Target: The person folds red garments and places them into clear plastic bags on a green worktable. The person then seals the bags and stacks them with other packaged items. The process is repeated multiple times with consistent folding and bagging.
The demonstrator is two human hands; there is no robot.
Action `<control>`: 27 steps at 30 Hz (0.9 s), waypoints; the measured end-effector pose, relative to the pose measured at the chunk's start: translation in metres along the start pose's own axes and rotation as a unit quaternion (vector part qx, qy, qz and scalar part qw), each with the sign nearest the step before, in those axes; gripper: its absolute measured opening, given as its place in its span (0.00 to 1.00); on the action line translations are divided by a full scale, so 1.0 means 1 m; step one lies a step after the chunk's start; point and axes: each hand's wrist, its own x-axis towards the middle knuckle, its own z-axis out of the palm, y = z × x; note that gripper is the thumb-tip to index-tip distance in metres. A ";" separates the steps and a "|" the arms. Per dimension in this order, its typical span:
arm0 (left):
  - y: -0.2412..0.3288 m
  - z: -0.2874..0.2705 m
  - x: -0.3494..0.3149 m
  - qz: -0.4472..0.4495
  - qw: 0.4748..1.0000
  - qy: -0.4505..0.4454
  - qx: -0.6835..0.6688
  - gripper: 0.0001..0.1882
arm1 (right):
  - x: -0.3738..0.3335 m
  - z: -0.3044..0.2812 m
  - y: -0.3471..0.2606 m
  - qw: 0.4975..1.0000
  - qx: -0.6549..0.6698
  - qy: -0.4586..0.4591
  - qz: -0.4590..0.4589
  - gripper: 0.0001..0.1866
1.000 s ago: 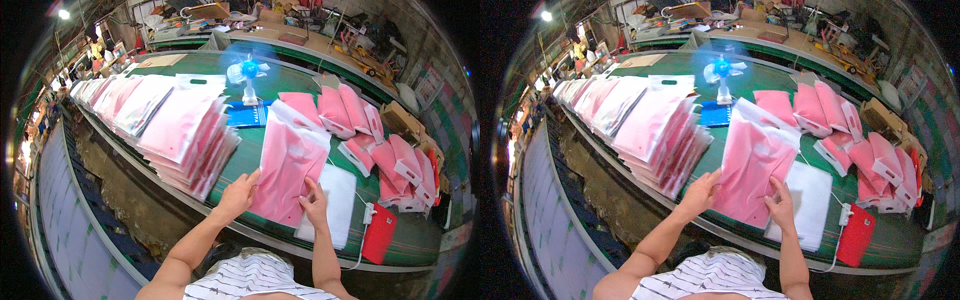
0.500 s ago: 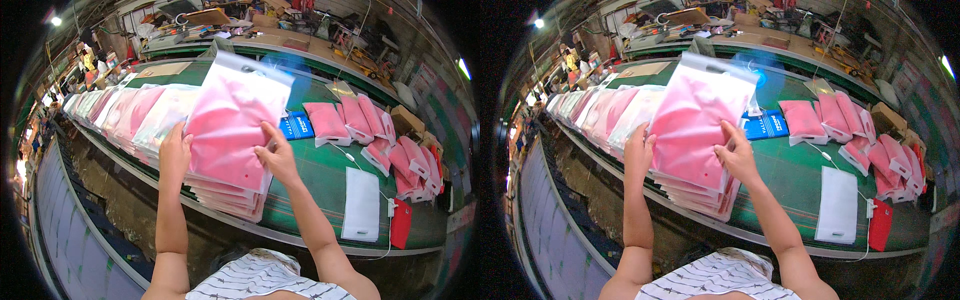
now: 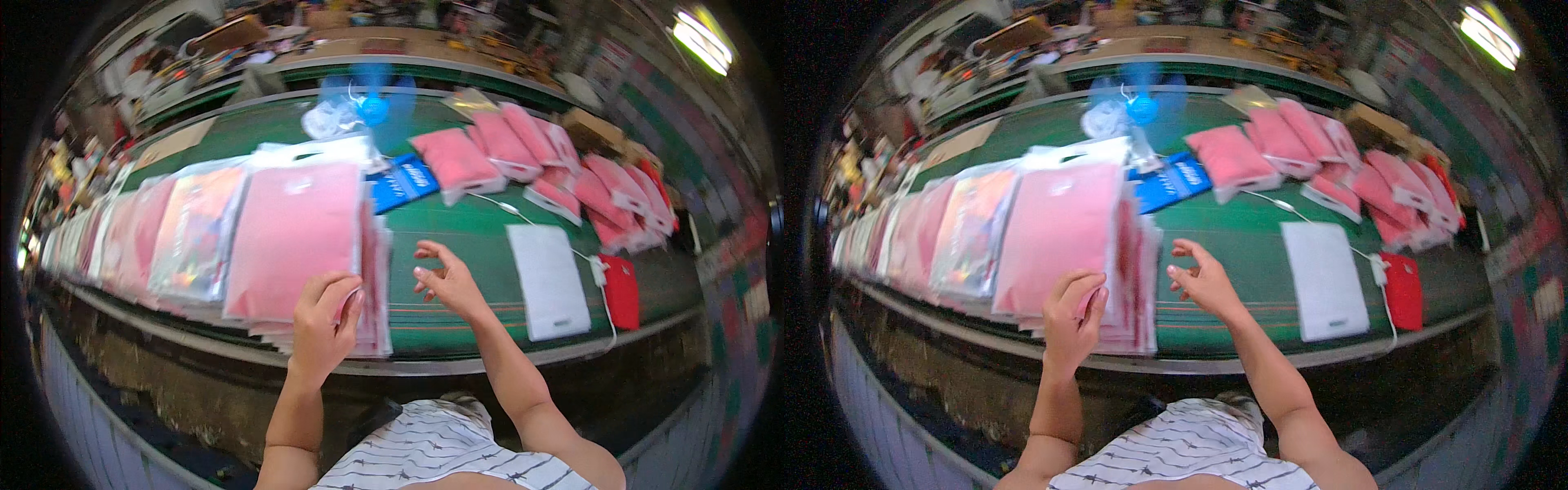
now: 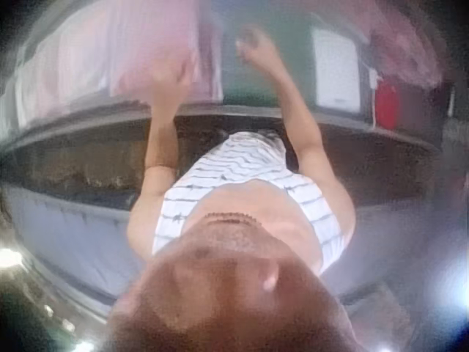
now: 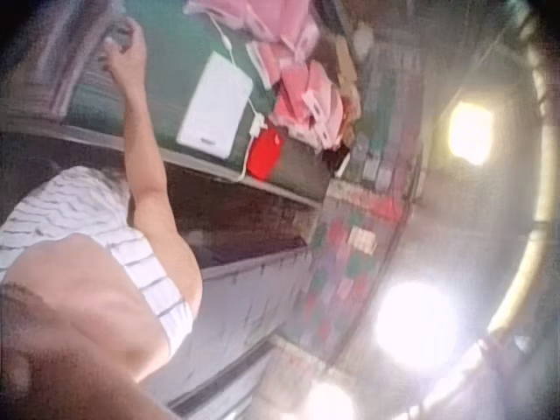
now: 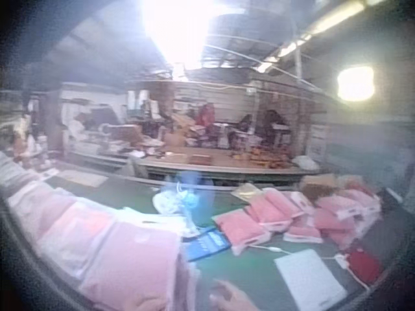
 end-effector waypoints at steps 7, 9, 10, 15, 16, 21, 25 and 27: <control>0.053 0.134 -0.016 0.034 0.976 -0.183 -0.113 0.06 | -0.098 -0.177 0.109 0.981 0.020 0.137 0.137 0.20; 0.073 0.182 -0.020 0.036 0.955 -0.260 -0.138 0.08 | -0.132 -0.234 0.139 0.960 0.036 0.222 0.168 0.18; 0.083 0.209 -0.024 0.037 0.942 -0.298 -0.149 0.09 | -0.149 -0.262 0.151 0.946 0.043 0.264 0.182 0.17; 0.136 0.347 -0.046 0.082 0.883 -0.424 -0.185 0.14 | -0.224 -0.392 0.208 0.858 0.118 0.467 0.182 0.14; 0.148 0.376 -0.051 0.076 0.870 -0.450 -0.185 0.15 | -0.239 -0.419 0.218 0.839 0.132 0.499 0.171 0.13; 0.213 0.478 -0.075 0.038 0.816 -0.535 -0.217 0.14 | -0.284 -0.507 0.240 0.739 0.222 0.623 0.128 0.17; 0.241 0.524 -0.093 0.040 0.800 -0.562 -0.208 0.15 | -0.298 -0.529 0.241 0.749 0.233 0.596 0.174 0.19; 0.252 0.535 -0.098 0.033 0.794 -0.574 -0.196 0.15 | -0.300 -0.533 0.235 0.754 0.252 0.578 0.183 0.20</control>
